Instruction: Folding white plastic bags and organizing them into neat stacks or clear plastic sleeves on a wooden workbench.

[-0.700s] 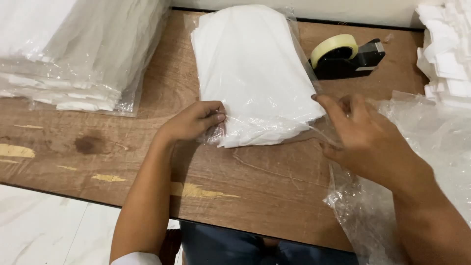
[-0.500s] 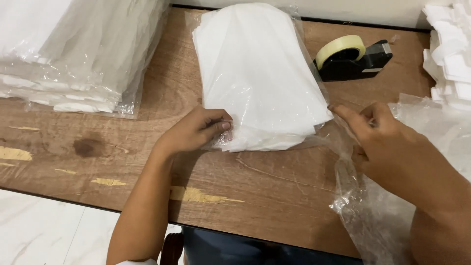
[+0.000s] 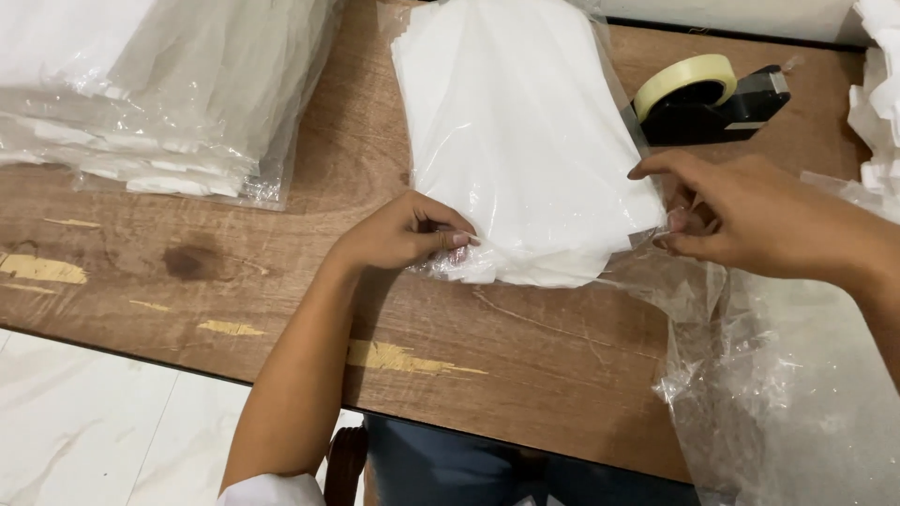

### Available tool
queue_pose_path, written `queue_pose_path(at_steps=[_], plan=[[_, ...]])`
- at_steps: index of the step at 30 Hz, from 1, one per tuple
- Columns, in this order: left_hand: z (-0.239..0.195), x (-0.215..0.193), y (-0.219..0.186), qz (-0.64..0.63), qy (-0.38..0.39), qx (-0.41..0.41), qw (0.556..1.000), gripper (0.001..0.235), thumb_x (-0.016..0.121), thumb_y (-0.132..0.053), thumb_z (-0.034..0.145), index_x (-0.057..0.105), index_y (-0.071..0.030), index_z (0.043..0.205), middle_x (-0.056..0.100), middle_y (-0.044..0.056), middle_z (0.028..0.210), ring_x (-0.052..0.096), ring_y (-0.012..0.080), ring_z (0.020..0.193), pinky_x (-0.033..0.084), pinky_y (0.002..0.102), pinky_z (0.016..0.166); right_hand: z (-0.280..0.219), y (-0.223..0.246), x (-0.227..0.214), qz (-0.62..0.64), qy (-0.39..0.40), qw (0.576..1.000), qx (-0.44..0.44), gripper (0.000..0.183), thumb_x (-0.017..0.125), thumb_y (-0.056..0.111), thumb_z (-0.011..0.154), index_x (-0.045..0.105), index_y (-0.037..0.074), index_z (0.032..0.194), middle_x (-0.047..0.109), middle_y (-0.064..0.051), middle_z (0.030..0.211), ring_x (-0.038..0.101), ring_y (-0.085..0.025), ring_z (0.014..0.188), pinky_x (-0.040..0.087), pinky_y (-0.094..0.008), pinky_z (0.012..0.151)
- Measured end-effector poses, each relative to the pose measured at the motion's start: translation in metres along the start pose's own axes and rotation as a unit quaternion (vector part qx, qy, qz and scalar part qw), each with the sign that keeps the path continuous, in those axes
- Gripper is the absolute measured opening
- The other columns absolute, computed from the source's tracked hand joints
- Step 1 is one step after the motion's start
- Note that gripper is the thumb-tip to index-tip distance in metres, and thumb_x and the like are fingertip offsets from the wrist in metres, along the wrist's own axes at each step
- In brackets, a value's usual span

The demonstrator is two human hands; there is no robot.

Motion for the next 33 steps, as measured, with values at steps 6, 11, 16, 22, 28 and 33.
queue_pose_path(at_steps=[6, 11, 16, 22, 28, 33], plan=[[0.000, -0.003, 0.008, -0.022, 0.005, -0.023, 0.999, 0.019, 0.061, -0.018, 0.092, 0.072, -0.007, 0.102, 0.063, -0.002, 0.065, 0.043, 0.0048, 0.050, 0.035, 0.020, 0.047, 0.010, -0.015, -0.003, 0.009, 0.032, 0.999, -0.041, 0.044, 0.058, 0.022, 0.087, 0.044, 0.027, 0.128, 0.082, 0.009, 0.098, 0.077, -0.010, 0.083, 0.058, -0.028, 0.070], [0.000, 0.000, 0.013, -0.049, 0.025, -0.014, 0.998, 0.015, 0.059, -0.019, 0.094, 0.069, -0.008, 0.095, 0.062, -0.003, 0.072, 0.050, 0.0062, 0.063, 0.041, 0.021, 0.059, 0.002, 0.003, -0.018, 0.166, 0.137, 0.976, 0.036, 0.025, 0.042, 0.023, 0.096, 0.061, 0.012, 0.109, 0.089, -0.007, 0.101, 0.084, -0.017, 0.090, 0.068, -0.034, 0.071], [0.001, -0.002, 0.013, -0.038, 0.042, -0.002, 0.998, 0.014, 0.057, -0.020, 0.094, 0.067, -0.010, 0.092, 0.060, -0.004, 0.075, 0.051, 0.0072, 0.067, 0.041, 0.023, 0.066, 0.020, 0.008, -0.050, -0.130, 0.028, 0.991, -0.004, 0.028, 0.040, 0.030, 0.098, 0.067, 0.024, 0.100, 0.083, 0.011, 0.090, 0.077, -0.004, 0.089, 0.051, -0.025, 0.084], [0.001, -0.001, 0.010, -0.035, 0.056, -0.006, 0.998, 0.017, 0.055, -0.021, 0.095, 0.066, -0.010, 0.093, 0.062, -0.003, 0.080, 0.053, 0.0084, 0.072, 0.043, 0.024, 0.070, 0.015, 0.027, -0.074, -0.361, -0.017, 0.930, 0.073, 0.033, 0.027, 0.031, 0.100, 0.056, 0.018, 0.104, 0.070, -0.010, 0.100, 0.073, -0.029, 0.078, 0.055, -0.037, 0.063], [-0.003, -0.002, 0.004, -0.028, 0.069, 0.000, 0.997, 0.018, 0.053, -0.023, 0.096, 0.066, -0.011, 0.090, 0.055, -0.006, 0.071, 0.046, 0.0066, 0.065, 0.037, 0.023, 0.064, 0.004, -0.055, -0.048, -0.389, -0.171, 0.905, -0.023, 0.024, 0.035, 0.050, 0.099, 0.055, 0.037, 0.104, 0.071, 0.007, 0.071, 0.071, -0.016, 0.067, 0.051, -0.028, 0.063], [-0.005, -0.001, -0.001, -0.017, 0.069, -0.027, 0.997, 0.019, 0.052, -0.022, 0.097, 0.061, -0.012, 0.085, 0.054, -0.006, 0.071, 0.046, 0.0070, 0.063, 0.038, 0.024, 0.064, -0.019, -0.145, 0.032, -0.071, -0.019, 0.997, 0.014, 0.097, 0.095, 0.026, 0.051, 0.045, 0.044, 0.133, 0.062, 0.015, 0.127, 0.069, -0.005, 0.111, 0.070, -0.030, 0.076]])
Point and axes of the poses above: each hand's wrist, its own z-axis towards the middle knuckle, its own x-axis out of the palm, y = z × x, the point moved 4 cm from there along z, towards the middle knuckle
